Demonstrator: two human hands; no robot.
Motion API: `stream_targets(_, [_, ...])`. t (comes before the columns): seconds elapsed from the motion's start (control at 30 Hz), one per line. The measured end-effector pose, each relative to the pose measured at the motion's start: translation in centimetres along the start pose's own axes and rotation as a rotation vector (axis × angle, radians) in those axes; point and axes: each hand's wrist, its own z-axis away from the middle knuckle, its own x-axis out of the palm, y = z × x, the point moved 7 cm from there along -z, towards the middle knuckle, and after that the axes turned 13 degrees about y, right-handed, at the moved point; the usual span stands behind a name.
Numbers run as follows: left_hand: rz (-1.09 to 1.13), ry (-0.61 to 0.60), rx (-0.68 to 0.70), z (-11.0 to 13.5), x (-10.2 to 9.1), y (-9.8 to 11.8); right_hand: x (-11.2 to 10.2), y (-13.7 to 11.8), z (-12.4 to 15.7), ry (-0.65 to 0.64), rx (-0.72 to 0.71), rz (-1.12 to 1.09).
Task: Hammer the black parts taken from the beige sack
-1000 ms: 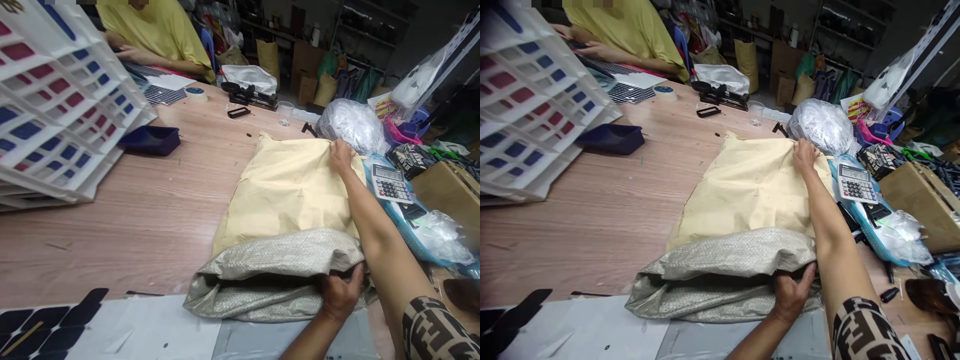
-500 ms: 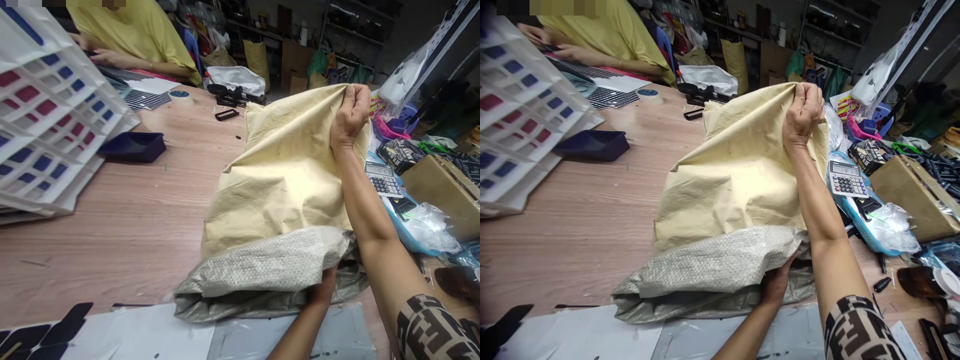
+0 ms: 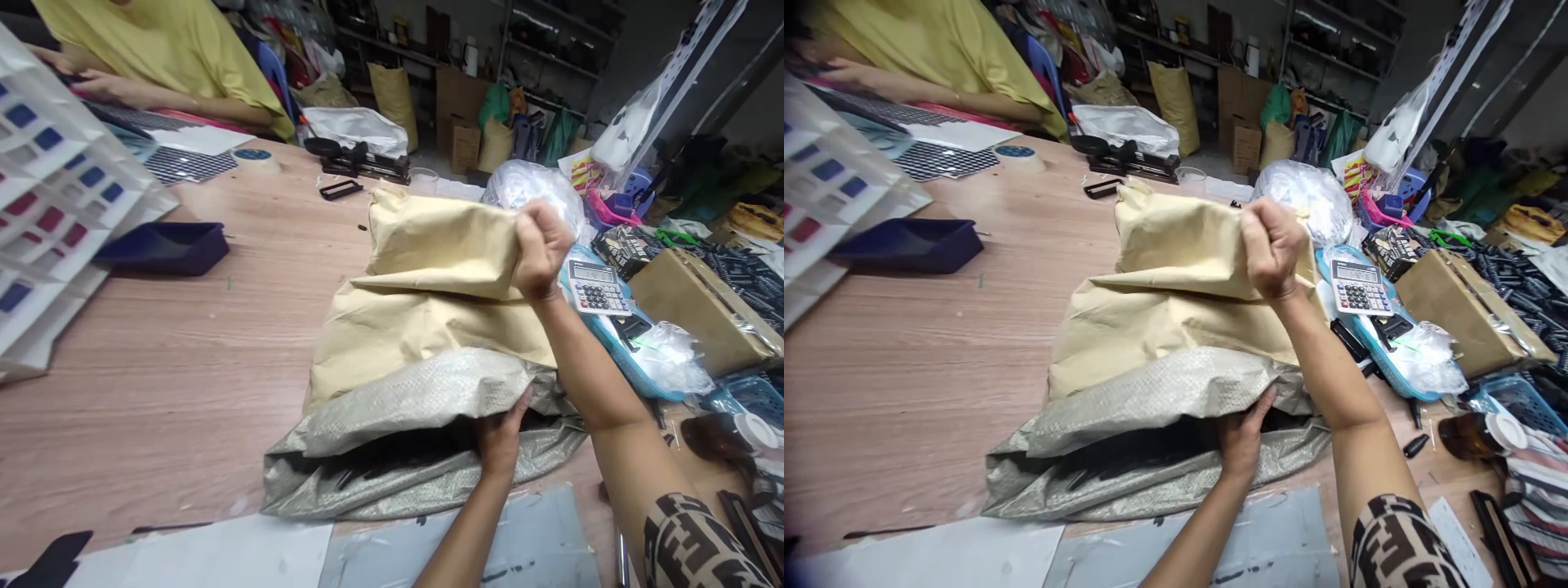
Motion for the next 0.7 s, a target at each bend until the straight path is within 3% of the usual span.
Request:
stream_targets(0.2, [-0.009, 0.089, -0.052, 0.0, -0.5, 0.9, 4.0, 1.8, 6.7, -0.587, 0.029, 0.102])
stream_targets(0.27, [-0.022, 0.104, -0.098, 0.1, -0.7, 0.6, 4.5, 2.0, 7.1, -0.719, 0.075, 0.187])
stream_targets(0.37, [-0.039, 0.121, -0.126, 0.2, -0.8, 0.3, 4.7, 1.2, 5.0, -0.847, 0.141, 0.166])
stream_targets(0.43, [-0.018, 0.112, -0.105, 0.2, -0.6, 0.6, 4.5, 0.2, 1.7, -0.779, 0.161, 0.157])
stream_targets(0.53, [0.04, 0.078, -0.083, 0.3, -0.4, 1.2, 4.7, -1.4, -4.1, -0.446, 0.128, 0.277])
stream_targets(0.57, [0.055, 0.064, -0.094, 0.3, -0.3, 1.2, 5.5, -1.8, -5.3, -0.389, 0.121, 0.338])
stream_targets(0.6, [0.064, 0.055, -0.107, 0.3, -0.3, 1.1, 6.8, -2.1, -6.2, -0.358, 0.114, 0.393])
stream_targets(0.7, [0.034, 0.045, -0.121, 0.4, -0.3, 0.6, 13.2, -0.8, -5.5, -0.522, 0.183, 0.477])
